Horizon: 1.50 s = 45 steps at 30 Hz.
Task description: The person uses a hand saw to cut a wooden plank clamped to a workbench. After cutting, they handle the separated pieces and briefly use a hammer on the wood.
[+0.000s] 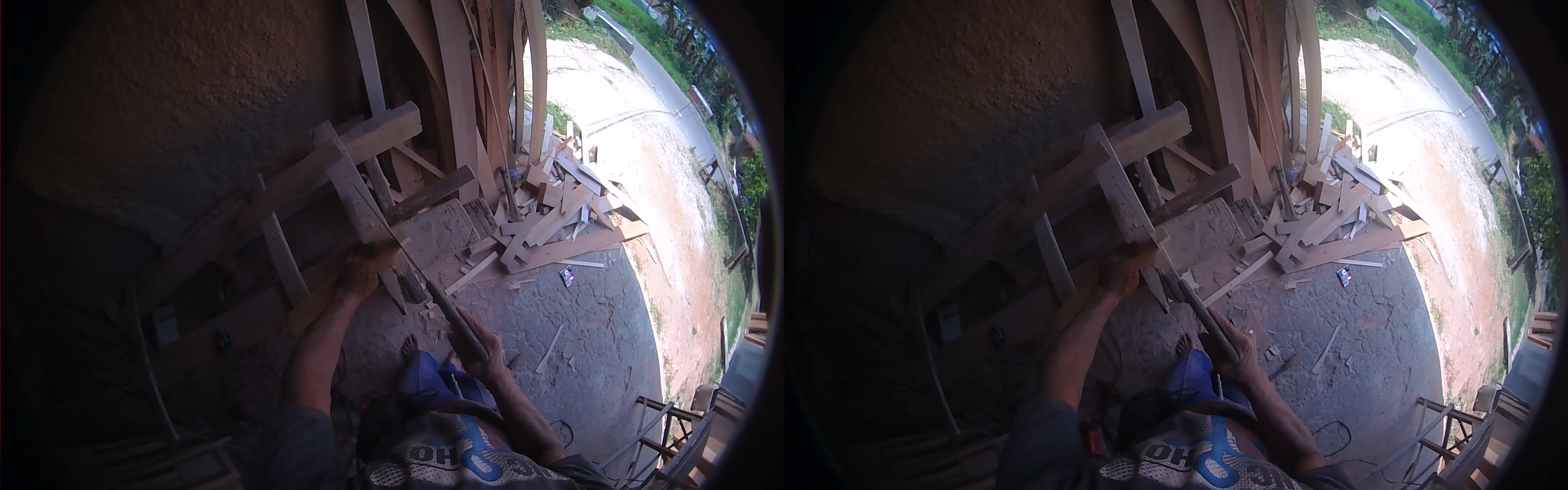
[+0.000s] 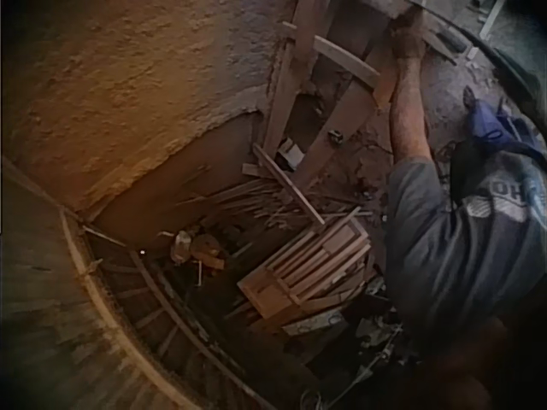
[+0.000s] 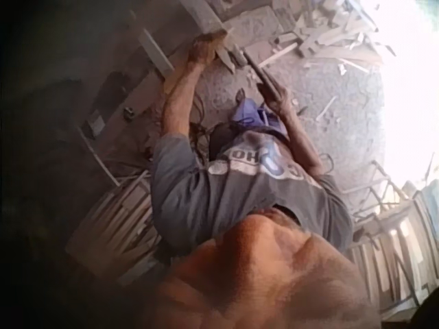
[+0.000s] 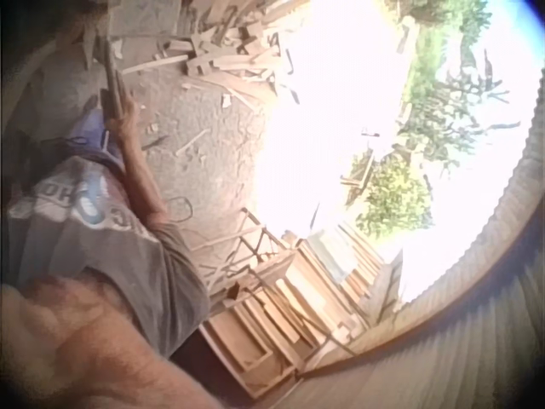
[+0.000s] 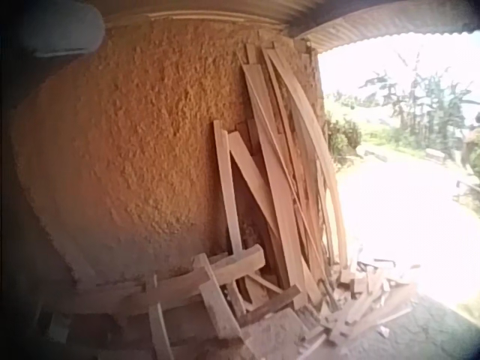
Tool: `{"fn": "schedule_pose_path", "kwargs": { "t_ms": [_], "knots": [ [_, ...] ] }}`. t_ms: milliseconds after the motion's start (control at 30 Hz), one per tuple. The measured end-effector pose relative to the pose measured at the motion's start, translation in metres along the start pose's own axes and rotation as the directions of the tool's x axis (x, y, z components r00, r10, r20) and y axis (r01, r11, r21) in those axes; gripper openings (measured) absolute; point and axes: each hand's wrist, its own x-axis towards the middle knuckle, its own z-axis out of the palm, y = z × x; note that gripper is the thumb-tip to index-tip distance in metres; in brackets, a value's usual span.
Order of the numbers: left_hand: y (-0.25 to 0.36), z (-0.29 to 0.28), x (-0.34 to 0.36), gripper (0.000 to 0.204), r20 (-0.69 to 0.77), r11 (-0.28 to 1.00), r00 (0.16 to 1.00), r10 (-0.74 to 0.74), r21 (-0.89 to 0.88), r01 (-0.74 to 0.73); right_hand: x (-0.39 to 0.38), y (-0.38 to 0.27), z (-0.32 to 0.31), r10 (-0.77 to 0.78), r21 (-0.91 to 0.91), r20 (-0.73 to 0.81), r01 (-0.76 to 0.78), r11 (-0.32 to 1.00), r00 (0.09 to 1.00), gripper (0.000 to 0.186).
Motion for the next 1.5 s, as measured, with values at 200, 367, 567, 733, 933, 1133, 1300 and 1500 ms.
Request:
{"fn": "schedule_pose_path", "kwargs": {
  "t_ms": [200,367,567,733,933,1133,1300,1500],
  "knots": [
    [0.02,-0.013,0.005,0.048,0.067,0.995,0.996,-0.056,0.086,0.051,-0.053,-0.002,-0.029,-0.06,-0.011,0.006,0.06,0.998,0.998,0.058],
    [0.037,0.014,0.006,0.055,-0.027,0.947,0.98,-0.199,0.252,0.199,-0.013,-0.024,-0.017,-0.19,-0.11,-0.164,0.173,0.979,0.968,0.06],
    [0.044,-0.002,-0.007,0.074,0.111,0.901,0.939,-0.325,0.338,0.272,-0.006,-0.093,-0.062,-0.252,0.538,-0.318,0.393,0.746,0.914,0.103],
    [0.031,-0.005,0.006,0.087,0.287,0.963,0.941,-0.178,0.248,0.107,0.032,-0.1,-0.067,-0.2,0.614,-0.31,0.357,0.704,0.929,0.084],
    [0.031,0.009,0.001,0.089,0.065,0.985,0.993,-0.097,0.152,0.086,0.108,-0.063,-0.017,0.404,0.75,-0.128,-0.178,0.637,0.906,0.039],
    [0.025,0.007,-0.007,0.087,0.046,0.981,0.99,-0.133,0.149,0.124,0.117,-0.015,0.028,0.441,0.658,-0.278,-0.165,0.735,0.853,0.018],
    [0.017,0.019,-0.003,0.086,0.015,0.995,0.999,-0.05,0.089,0.049,0.146,0.073,0.083,0.299,0.512,-0.263,-0.131,0.849,0.917,0.015],
    [0.026,0.01,-0.004,0.084,0.047,0.996,0.997,-0.068,0.055,0.065,0.166,0.085,0.095,0.306,0.652,-0.344,-0.009,0.758,0.888,0.015]
  ]
}}
